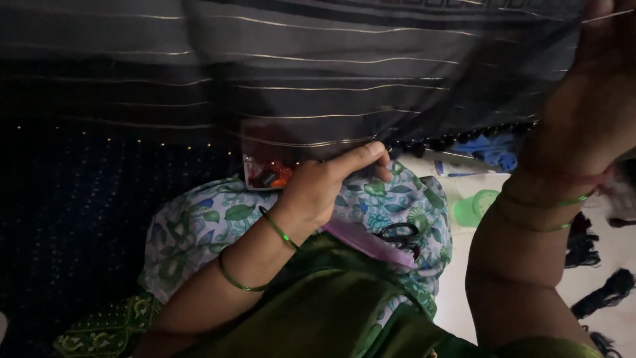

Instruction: Attaching and trimming decorative black yarn tassels on the edge of a fabric garment.

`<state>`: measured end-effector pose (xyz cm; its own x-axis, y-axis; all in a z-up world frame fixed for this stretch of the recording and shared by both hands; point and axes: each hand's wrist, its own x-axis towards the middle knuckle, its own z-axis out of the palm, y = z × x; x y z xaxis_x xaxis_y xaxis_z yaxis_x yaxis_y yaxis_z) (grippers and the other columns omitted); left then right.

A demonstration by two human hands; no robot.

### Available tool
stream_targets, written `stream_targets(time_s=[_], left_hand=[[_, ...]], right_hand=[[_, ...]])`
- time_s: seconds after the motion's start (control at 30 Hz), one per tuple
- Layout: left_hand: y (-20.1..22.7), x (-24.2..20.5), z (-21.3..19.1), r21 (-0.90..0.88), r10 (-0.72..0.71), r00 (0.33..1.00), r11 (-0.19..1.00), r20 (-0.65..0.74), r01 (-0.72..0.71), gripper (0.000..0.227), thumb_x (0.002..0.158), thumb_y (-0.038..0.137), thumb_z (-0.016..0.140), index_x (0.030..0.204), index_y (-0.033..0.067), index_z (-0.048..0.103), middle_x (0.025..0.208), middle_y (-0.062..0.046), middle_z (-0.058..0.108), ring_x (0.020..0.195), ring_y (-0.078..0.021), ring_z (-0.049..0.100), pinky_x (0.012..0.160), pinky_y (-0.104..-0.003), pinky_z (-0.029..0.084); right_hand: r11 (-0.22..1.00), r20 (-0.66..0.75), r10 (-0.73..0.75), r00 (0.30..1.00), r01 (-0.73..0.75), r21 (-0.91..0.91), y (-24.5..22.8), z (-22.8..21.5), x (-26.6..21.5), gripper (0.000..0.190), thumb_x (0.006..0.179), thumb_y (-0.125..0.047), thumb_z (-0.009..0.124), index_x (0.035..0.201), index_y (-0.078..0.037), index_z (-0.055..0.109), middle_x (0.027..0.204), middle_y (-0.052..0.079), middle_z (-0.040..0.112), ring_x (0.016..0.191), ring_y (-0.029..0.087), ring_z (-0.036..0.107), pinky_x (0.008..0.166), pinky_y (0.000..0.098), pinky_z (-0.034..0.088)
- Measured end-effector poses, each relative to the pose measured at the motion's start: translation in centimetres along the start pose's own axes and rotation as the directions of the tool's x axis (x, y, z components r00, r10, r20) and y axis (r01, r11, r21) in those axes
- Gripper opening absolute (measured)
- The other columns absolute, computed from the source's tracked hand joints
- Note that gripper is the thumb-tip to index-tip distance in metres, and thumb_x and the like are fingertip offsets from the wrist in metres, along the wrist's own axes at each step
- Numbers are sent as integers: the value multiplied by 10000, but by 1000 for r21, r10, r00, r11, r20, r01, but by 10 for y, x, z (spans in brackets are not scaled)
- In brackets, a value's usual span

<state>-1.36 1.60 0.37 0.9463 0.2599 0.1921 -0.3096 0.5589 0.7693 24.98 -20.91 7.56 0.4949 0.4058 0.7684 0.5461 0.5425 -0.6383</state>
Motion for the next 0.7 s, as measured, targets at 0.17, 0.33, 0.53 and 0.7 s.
stream_targets(time_s=[0.17, 0.33, 0.53, 0.7], left_hand=[[0, -2, -4, -9, -58, 996, 998, -65, 57, 131, 960, 129, 686, 956, 17, 754, 899, -93, 763, 892, -207, 735, 899, -369, 582], [-31, -9, -25, -43, -85, 992, 996, -91, 82, 134, 976, 133, 708, 1028, 17, 747, 958, -98, 762, 931, -203, 729, 877, -353, 585], [-19, -20, -27, 627, 278, 959, 738, 57, -251, 218, 993, 59, 662, 1200, 41, 726, 1093, -112, 775, 1006, -192, 768, 877, -292, 634], [-13, -4, -31, 920, 438, 824, -22, 360, -390, 198, 919, 26, 718, 1107, 37, 776, 917, -150, 733, 758, -284, 693, 675, -369, 553]], right_hand=[[999, 51, 1, 999, 1, -40, -8, 15, -24, 307, 1287, -297, 365, 1383, -103, 584, 1359, 28, 591, 1319, 141, 538, 1173, 293, 453], [994, -28, 77, 997, -79, -76, -23, 5, -64, 245, 1294, -237, 371, 1352, -92, 560, 1215, 25, 579, 1064, 111, 506, 957, 249, 443], [975, -164, 154, 974, -177, -133, -55, 22, -124, 240, 1310, -200, 394, 1225, -53, 563, 920, 37, 597, 606, 86, 486, 626, 197, 408], [711, -29, 657, 753, -607, 355, -59, 78, -175, 112, 1178, -103, 506, 1099, -34, 541, 786, 104, 673, 704, 197, 700, 626, 337, 605]])
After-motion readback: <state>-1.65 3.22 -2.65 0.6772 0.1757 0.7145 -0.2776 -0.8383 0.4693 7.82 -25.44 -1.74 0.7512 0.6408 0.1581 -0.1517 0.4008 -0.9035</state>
